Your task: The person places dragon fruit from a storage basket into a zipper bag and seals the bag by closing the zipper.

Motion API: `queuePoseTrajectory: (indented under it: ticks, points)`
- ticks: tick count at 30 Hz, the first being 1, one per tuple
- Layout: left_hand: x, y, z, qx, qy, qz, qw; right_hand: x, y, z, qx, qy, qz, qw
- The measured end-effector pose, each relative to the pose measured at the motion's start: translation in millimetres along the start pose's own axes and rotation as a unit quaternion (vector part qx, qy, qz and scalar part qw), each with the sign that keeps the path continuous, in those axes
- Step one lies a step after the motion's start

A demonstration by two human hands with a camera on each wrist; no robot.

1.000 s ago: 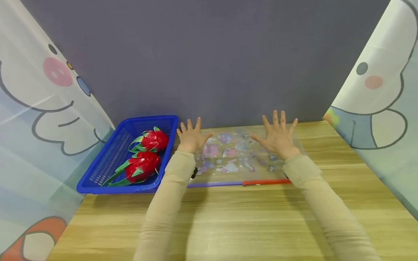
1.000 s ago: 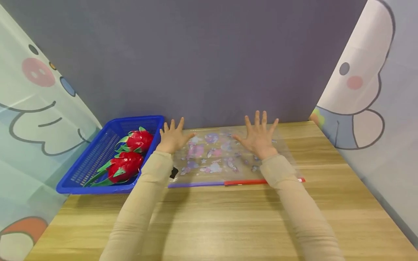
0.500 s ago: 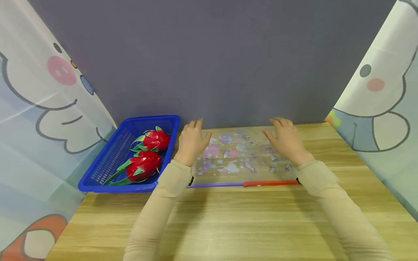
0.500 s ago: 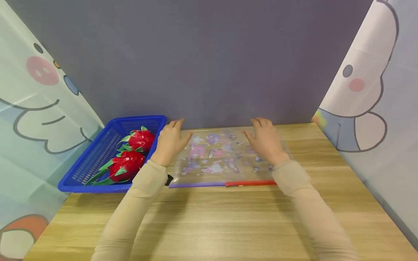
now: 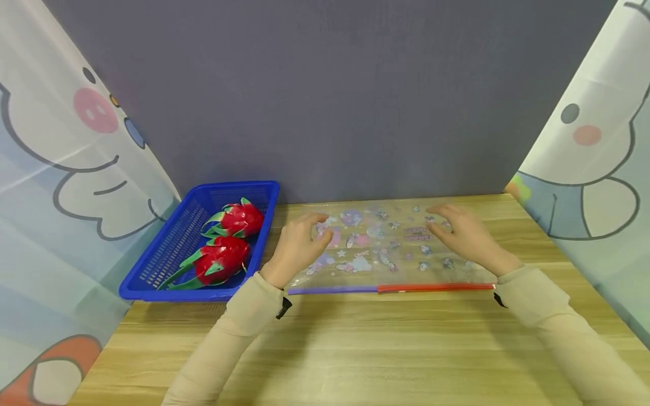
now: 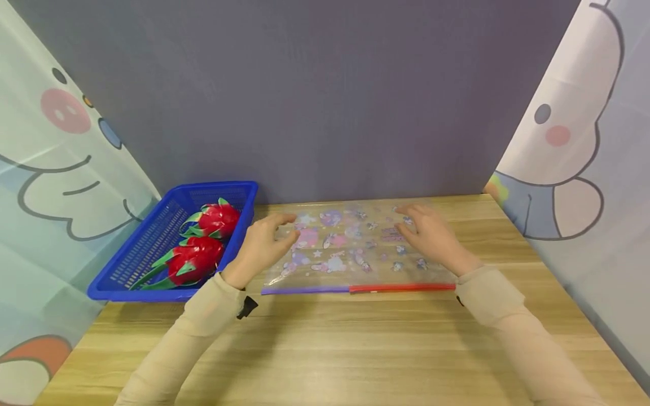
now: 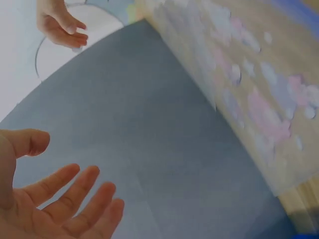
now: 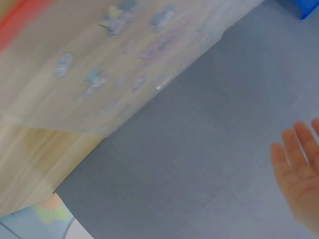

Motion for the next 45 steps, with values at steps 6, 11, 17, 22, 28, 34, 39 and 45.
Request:
queuePoseTrajectory:
  ticks: [6, 11, 17, 22, 28, 34, 39, 45]
  points:
    - [-11.4, -12.0, -1.6, -0.01, -0.035, 0.025, 0.999, -4, -15, -7, -0.004, 0.045, 0.039, 0.998]
    - [-24.2, -20.0, 0.7, -0.029, -0.037, 0.047, 0.9978, -16, -27, -14, -0.007, 0.066, 0.078, 0.995]
    - [-37.8, -27.6, 7.2, -0.029, -0.057, 0.097, 0.9932, -38, -40, -21, 0.011, 0.083, 0.111, 0.99]
    - [-45.6, -32.7, 10.7, -0.017, -0.085, 0.141, 0.9863, -46, -50, -22, 0.029, 0.097, 0.131, 0.986]
    - [-54.2, -37.8, 14.5, -0.013, -0.103, 0.177, 0.9787, -55, -58, -23, 0.028, 0.105, 0.176, 0.978]
    - [-59.2, -41.0, 17.5, -0.018, -0.114, 0.188, 0.9753, -63, -62, -23, 0.04, 0.134, 0.195, 0.971]
    - [-61.1, -44.4, 19.0, -0.014, -0.107, 0.198, 0.9742, -67, -65, -23, 0.046, 0.142, 0.21, 0.966]
    - [-64.2, -45.5, 19.4, -0.025, -0.102, 0.203, 0.9736, -71, -67, -24, 0.046, 0.122, 0.216, 0.968]
Point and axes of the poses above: each hand's wrist, its own y-axis towards the middle knuckle, its own x-axis out of the back of the hand, z = x × y, the point moved 3 cm from there along y, towards the middle knuckle, and after that the axes turned 2 degrees about y, right-handed, at the moved point
